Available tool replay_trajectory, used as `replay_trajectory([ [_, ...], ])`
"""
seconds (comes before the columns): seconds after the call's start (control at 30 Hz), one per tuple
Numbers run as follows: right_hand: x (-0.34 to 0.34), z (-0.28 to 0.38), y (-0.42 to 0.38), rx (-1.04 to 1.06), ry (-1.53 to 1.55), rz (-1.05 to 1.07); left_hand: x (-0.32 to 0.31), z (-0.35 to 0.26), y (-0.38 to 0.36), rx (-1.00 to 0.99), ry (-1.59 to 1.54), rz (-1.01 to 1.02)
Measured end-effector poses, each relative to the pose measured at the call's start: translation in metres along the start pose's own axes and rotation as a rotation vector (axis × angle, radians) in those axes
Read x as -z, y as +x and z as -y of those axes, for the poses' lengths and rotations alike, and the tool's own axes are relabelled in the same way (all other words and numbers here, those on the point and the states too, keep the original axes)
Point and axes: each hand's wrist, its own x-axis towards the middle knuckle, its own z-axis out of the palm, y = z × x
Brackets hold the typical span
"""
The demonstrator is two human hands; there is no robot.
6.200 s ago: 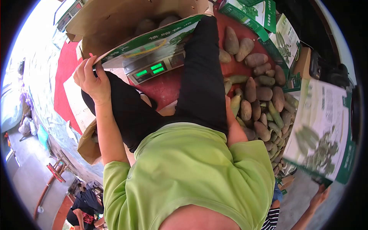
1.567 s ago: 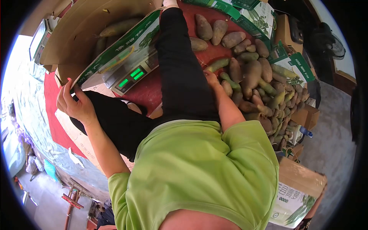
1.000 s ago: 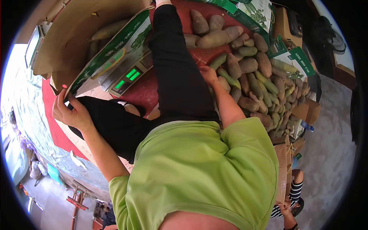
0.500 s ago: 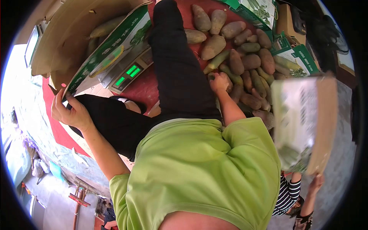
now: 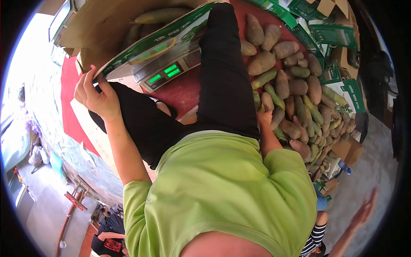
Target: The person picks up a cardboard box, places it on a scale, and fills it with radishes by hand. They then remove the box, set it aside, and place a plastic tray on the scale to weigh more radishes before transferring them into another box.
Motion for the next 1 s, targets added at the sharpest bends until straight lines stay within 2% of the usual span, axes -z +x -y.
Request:
replay_trajectory([
  [0.1,-0.008,-0.011,0.011,0.022,0.072,0.096,0.001,0.0,0.0,0.019,-0.005,0.008],
  [0.17,-0.012,-0.015,0.016,0.061,0.061,0.051,0.001,-0.001,0.0,0.014,-0.001,0.001],
  [0.23,-0.009,-0.016,0.02,0.155,0.028,0.118,0.001,-0.001,0.001,0.026,0.006,0.005],
  [0.33,-0.01,-0.009,0.017,0.222,-0.073,0.095,0.002,-0.001,0.0,0.047,-0.001,0.008],
  [0.5,0.002,0.006,0.005,0.371,0.001,0.052,0.003,-0.002,0.0,0.071,-0.009,0.008],
  [0.57,0.026,0.024,-0.013,0.439,0.051,0.014,0.003,-0.002,0.0,0.071,-0.015,0.002],
  [0.63,0.054,0.051,-0.03,0.575,0.329,0.051,0.003,-0.002,0.001,0.069,-0.02,0.001],
  [0.7,0.061,0.066,-0.017,0.75,0.511,-0.004,0.005,-0.003,0.003,0.044,0.003,0.018],
  [0.83,0.122,0.123,-0.03,1.01,0.626,-0.172,0.007,-0.003,0.002,0.053,0.002,0.018],
  [0.9,0.167,0.158,-0.064,1.073,0.815,-0.122,0.006,-0.002,0.002,0.05,-0.022,0.014],
  [1.0,0.23,0.203,-0.124,1.242,0.971,-0.185,0.005,0.0,0.001,0.051,-0.01,0.01],
])
